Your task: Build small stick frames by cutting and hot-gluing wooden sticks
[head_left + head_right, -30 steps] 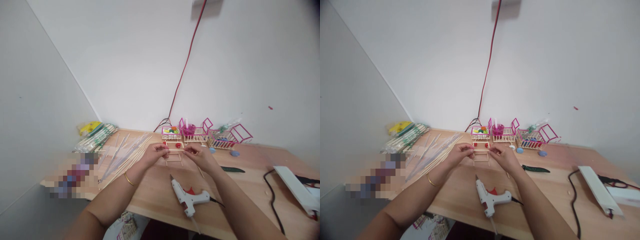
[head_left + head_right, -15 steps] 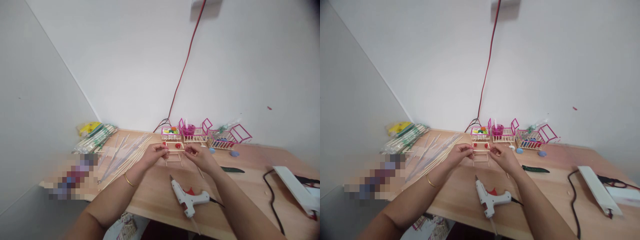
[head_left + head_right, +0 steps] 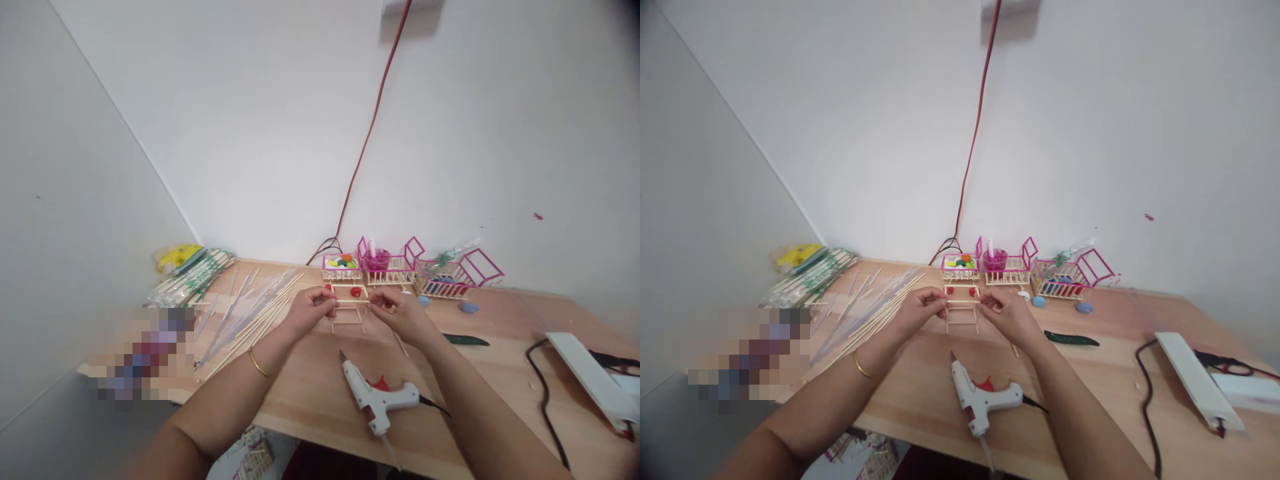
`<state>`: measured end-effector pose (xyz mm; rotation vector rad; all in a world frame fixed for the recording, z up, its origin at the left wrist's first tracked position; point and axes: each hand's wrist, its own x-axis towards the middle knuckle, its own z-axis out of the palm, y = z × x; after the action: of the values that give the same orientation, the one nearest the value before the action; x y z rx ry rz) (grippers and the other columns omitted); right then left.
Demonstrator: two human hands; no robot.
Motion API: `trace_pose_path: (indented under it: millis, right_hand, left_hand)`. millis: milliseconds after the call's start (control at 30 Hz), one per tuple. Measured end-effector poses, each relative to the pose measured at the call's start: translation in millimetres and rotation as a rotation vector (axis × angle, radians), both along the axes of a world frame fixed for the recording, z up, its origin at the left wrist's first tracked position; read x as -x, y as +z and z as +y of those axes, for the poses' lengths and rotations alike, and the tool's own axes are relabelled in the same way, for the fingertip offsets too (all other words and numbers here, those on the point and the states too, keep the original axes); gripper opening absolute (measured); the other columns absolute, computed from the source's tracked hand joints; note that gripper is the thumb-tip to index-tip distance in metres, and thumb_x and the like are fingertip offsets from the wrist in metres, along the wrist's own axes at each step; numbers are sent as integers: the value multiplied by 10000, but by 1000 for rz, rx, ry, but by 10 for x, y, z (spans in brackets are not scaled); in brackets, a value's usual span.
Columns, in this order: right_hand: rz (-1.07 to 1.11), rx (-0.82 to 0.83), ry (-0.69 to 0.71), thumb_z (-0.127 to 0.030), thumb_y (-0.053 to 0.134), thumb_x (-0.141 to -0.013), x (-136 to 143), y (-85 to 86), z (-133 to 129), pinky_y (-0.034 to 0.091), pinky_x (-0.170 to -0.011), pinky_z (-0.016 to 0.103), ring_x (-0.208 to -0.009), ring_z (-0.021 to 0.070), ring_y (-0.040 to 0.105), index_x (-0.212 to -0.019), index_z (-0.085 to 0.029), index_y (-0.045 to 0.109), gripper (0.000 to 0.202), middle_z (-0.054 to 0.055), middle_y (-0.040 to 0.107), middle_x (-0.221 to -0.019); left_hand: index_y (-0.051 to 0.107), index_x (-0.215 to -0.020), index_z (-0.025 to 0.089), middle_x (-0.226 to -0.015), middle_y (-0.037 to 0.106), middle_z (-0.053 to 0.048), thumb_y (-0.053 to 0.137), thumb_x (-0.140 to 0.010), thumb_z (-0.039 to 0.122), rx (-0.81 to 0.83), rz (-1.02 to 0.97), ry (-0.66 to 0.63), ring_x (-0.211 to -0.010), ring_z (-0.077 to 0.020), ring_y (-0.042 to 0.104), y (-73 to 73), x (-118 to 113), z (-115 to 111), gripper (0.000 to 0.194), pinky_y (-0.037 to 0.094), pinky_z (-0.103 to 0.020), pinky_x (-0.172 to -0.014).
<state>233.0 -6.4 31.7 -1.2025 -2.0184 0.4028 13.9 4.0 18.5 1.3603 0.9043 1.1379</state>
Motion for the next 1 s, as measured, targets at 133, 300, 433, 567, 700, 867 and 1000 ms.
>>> trace_pose_path:
  millis: [133, 300, 433, 567, 700, 867, 1000]
  right_hand:
    - [9, 16, -2, -312, 536, -800, 1, 19, -6, 431, -584, 258, -647, 150, 563, -808, -198, 590, 127, 11, 622, -695]
    - [8, 20, -1, -303, 551, -792, 3, 44, -13, 430, -583, 253, -643, 145, 563, -809, -194, 596, 119, 7, 626, -693]
    - [-2, 27, 9, -299, 556, -792, 1, 46, -20, 428, -591, 249, -651, 143, 561, -820, -194, 598, 117, 8, 632, -706]
    - [-8, 22, 7, -315, 544, -804, -3, 44, -28, 430, -592, 251, -654, 146, 563, -817, -194, 598, 133, 13, 634, -710]
    - [-19, 14, 10, -353, 528, -816, -4, 56, -29, 435, -594, 257, -667, 157, 569, -812, -201, 598, 167, 20, 637, -719]
    - [-21, 31, 20, -359, 520, -822, -8, 61, -14, 432, -589, 254, -659, 152, 564, -795, -206, 593, 172, 13, 633, -717]
    - [-24, 17, 10, -374, 520, -820, -21, 37, -2, 434, -594, 261, -669, 159, 571, -800, -206, 591, 183, 13, 631, -713]
  left_hand:
    - [602, -733, 109, -593, 618, -8, 694, -646, 338, -2, 20, 22, -507, -90, 576, 38, -14, -31, 261, 464, -208, -537]
    - [594, -714, 117, -583, 602, 5, 688, -642, 327, -26, 55, 48, -502, -84, 568, 63, -28, -56, 241, 452, -198, -530]
    - [588, -711, 119, -581, 592, 11, 678, -648, 318, -33, 65, 50, -500, -83, 566, 70, -28, -61, 228, 452, -199, -532]
    - [579, -703, 116, -590, 584, 14, 671, -652, 302, -26, 69, 56, -503, -80, 567, 72, -26, -60, 214, 451, -194, -528]
    - [584, -711, 116, -585, 594, 8, 669, -657, 303, -31, 77, 59, -502, -84, 566, 68, -27, -61, 212, 457, -199, -527]
    - [592, -728, 118, -580, 592, 7, 666, -666, 315, -54, 72, 50, -501, -84, 565, 50, -27, -57, 220, 453, -195, -524]
    - [604, -765, 122, -599, 601, 4, 667, -670, 331, -62, 47, 40, -509, -84, 569, 23, -25, -45, 238, 458, -197, -529]
